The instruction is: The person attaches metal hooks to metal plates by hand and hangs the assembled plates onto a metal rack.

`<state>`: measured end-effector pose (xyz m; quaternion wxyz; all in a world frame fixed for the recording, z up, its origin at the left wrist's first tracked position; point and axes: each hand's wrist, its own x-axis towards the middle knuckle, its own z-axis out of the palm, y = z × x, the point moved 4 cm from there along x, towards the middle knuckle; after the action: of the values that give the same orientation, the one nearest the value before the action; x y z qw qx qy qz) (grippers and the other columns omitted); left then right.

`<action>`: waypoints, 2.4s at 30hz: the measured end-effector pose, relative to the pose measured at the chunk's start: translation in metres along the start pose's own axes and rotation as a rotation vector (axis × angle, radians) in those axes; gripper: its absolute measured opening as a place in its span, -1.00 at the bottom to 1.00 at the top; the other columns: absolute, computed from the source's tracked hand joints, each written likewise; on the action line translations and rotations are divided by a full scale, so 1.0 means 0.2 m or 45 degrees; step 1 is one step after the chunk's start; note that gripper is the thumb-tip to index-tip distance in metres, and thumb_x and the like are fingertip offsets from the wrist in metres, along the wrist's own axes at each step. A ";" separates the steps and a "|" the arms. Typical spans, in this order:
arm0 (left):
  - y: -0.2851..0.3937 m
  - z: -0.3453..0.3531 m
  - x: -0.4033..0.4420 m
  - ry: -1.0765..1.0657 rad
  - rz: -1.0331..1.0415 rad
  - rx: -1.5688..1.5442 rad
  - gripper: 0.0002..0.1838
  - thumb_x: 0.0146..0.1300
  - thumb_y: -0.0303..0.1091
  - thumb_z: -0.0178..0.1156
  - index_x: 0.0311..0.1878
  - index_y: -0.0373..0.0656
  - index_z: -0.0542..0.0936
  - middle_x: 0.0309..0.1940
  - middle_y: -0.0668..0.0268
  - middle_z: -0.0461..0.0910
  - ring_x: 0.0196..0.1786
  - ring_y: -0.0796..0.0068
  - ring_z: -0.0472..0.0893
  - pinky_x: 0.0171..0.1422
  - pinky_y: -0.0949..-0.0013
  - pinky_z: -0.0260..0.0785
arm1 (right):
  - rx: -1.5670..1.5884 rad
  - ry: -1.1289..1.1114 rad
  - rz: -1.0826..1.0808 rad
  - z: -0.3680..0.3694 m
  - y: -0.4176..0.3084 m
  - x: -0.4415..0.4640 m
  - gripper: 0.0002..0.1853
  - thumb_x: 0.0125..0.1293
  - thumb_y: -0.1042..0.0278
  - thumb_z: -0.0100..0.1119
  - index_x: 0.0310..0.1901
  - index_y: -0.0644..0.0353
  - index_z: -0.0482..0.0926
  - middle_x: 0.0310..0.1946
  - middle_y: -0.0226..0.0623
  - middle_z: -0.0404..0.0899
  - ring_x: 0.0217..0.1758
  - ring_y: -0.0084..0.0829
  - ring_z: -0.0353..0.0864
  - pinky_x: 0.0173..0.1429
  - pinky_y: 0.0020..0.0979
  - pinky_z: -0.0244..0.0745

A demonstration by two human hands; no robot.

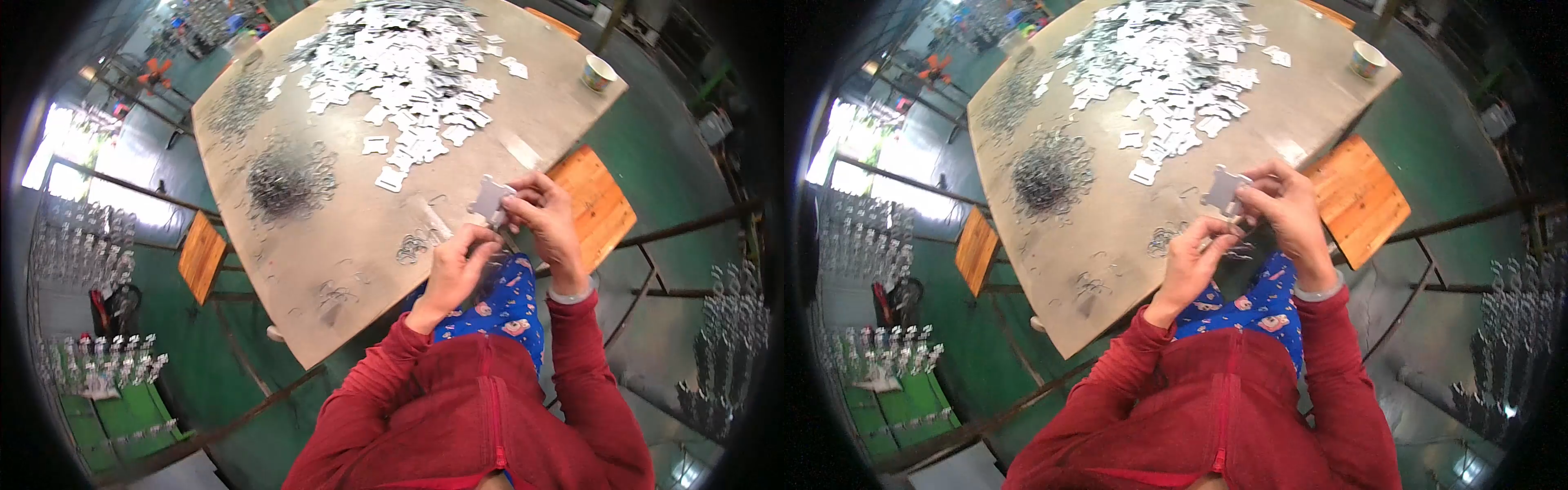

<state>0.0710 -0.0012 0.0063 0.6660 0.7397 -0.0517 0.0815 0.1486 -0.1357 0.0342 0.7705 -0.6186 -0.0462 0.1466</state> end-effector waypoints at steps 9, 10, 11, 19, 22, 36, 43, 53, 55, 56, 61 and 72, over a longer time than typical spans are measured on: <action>0.04 -0.06 -0.07 0.111 0.339 0.335 -0.85 0.05 -0.51 0.26 -0.28 -0.22 0.54 -0.33 0.20 0.57 -0.20 0.17 0.55 -0.11 0.22 0.36 | -0.361 0.033 -0.197 0.07 -0.09 -0.14 -0.84 0.09 0.61 0.25 -0.27 0.30 0.51 -0.47 -0.38 0.56 -0.50 -0.65 0.50 -0.45 -0.63 0.38; 0.04 -0.06 -0.07 0.121 0.369 0.350 -0.83 0.03 -0.50 0.28 -0.27 -0.22 0.54 -0.33 0.21 0.57 -0.20 0.18 0.55 -0.10 0.22 0.35 | -0.363 0.006 -0.182 0.09 -0.10 -0.16 -0.84 0.09 0.63 0.25 -0.27 0.30 0.52 -0.46 -0.39 0.56 -0.49 -0.66 0.50 -0.44 -0.63 0.38; 0.02 -0.07 -0.08 0.090 0.383 0.327 -0.78 -0.01 -0.49 0.32 -0.26 -0.22 0.54 -0.31 0.19 0.57 -0.17 0.16 0.54 -0.06 0.22 0.34 | -0.367 -0.016 -0.195 0.08 -0.09 -0.17 -0.82 0.08 0.65 0.26 -0.25 0.30 0.52 -0.45 -0.39 0.56 -0.47 -0.65 0.52 -0.43 -0.64 0.38; -0.14 -0.68 0.06 0.490 0.290 0.720 -0.77 0.13 -0.39 0.23 -0.14 -0.24 0.59 -0.27 0.15 0.60 -0.18 0.21 0.58 -0.06 0.24 0.39 | -0.248 -0.020 -0.253 0.14 -0.04 -0.19 -0.80 0.06 0.72 0.26 -0.28 0.35 0.48 -0.40 -0.34 0.53 -0.44 -0.59 0.55 -0.37 -0.59 0.46; -0.40 -1.17 0.18 0.683 0.159 1.280 -0.86 0.12 -0.39 0.22 -0.25 -0.15 0.65 -0.39 0.21 0.58 -0.27 0.21 0.54 -0.18 0.25 0.38 | -0.264 -0.026 -0.211 0.14 -0.02 -0.18 -0.80 0.06 0.72 0.26 -0.28 0.35 0.49 -0.39 -0.33 0.53 -0.44 -0.59 0.55 -0.37 -0.59 0.46; -0.27 -1.14 0.26 0.698 0.260 1.340 -0.92 0.21 -0.45 0.11 -0.25 -0.21 0.51 -0.29 0.15 0.53 -0.17 0.13 0.49 -0.08 0.15 0.34 | -0.318 -0.036 -0.128 0.11 0.01 -0.20 -0.85 0.11 0.61 0.25 -0.26 0.34 0.54 -0.43 -0.37 0.59 -0.43 -0.66 0.52 -0.38 -0.64 0.40; -0.43 -1.08 0.35 0.449 0.022 1.547 -0.86 0.17 -0.38 0.18 -0.27 -0.25 0.61 -0.36 0.05 0.60 -0.29 0.09 0.59 -0.19 0.16 0.42 | -0.135 -0.091 -0.116 0.05 0.08 -0.21 -0.84 0.13 0.59 0.25 -0.23 0.32 0.53 -0.40 -0.34 0.61 -0.40 -0.67 0.56 -0.39 -0.66 0.41; 0.04 -0.25 0.03 -0.060 -0.302 -0.474 -0.84 0.22 -0.39 0.23 -0.19 -0.26 0.62 -0.31 0.38 0.61 -0.26 0.63 0.54 -0.11 0.53 0.39 | -0.088 -0.041 -0.062 0.04 0.17 -0.27 -0.87 0.17 0.61 0.22 -0.24 0.32 0.53 -0.38 -0.32 0.62 -0.38 -0.67 0.56 -0.37 -0.65 0.43; 0.03 -0.20 0.01 -0.045 -0.301 -0.543 -0.82 0.22 -0.35 0.25 -0.18 -0.24 0.61 -0.31 0.42 0.60 -0.26 0.66 0.53 -0.12 0.56 0.37 | -0.113 -0.031 -0.063 0.04 0.17 -0.28 -0.87 0.17 0.61 0.22 -0.23 0.32 0.53 -0.38 -0.32 0.62 -0.38 -0.67 0.56 -0.36 -0.64 0.44; 0.00 -0.19 0.01 -0.039 -0.332 -0.546 -0.81 0.22 -0.34 0.26 -0.17 -0.23 0.61 -0.31 0.43 0.59 -0.26 0.67 0.53 -0.12 0.56 0.37 | -0.110 -0.027 -0.067 0.04 0.17 -0.29 -0.86 0.17 0.61 0.22 -0.23 0.32 0.53 -0.38 -0.32 0.62 -0.38 -0.67 0.56 -0.36 -0.64 0.45; -0.05 -0.18 0.00 -0.057 -0.510 -0.600 -0.84 0.22 -0.34 0.24 -0.20 -0.21 0.62 -0.28 0.41 0.58 -0.18 0.64 0.51 0.02 0.49 0.34 | -0.106 -0.006 -0.089 0.03 0.18 -0.29 -0.86 0.16 0.62 0.22 -0.23 0.32 0.52 -0.39 -0.33 0.61 -0.38 -0.66 0.56 -0.36 -0.62 0.46; -0.17 -0.14 0.01 -0.093 -0.624 -0.950 -0.83 0.25 -0.37 0.21 -0.16 -0.23 0.59 -0.29 0.35 0.61 -0.22 0.59 0.57 -0.03 0.46 0.41 | -0.359 0.063 -0.188 0.01 0.21 -0.26 -0.87 0.13 0.63 0.22 -0.26 0.33 0.56 -0.42 -0.39 0.60 -0.37 -0.67 0.55 -0.31 -0.60 0.45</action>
<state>0.0780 0.0298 -0.0241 0.8846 0.4417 0.0756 -0.1291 0.0907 -0.1411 -0.0008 0.6856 -0.7190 -0.0927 0.0665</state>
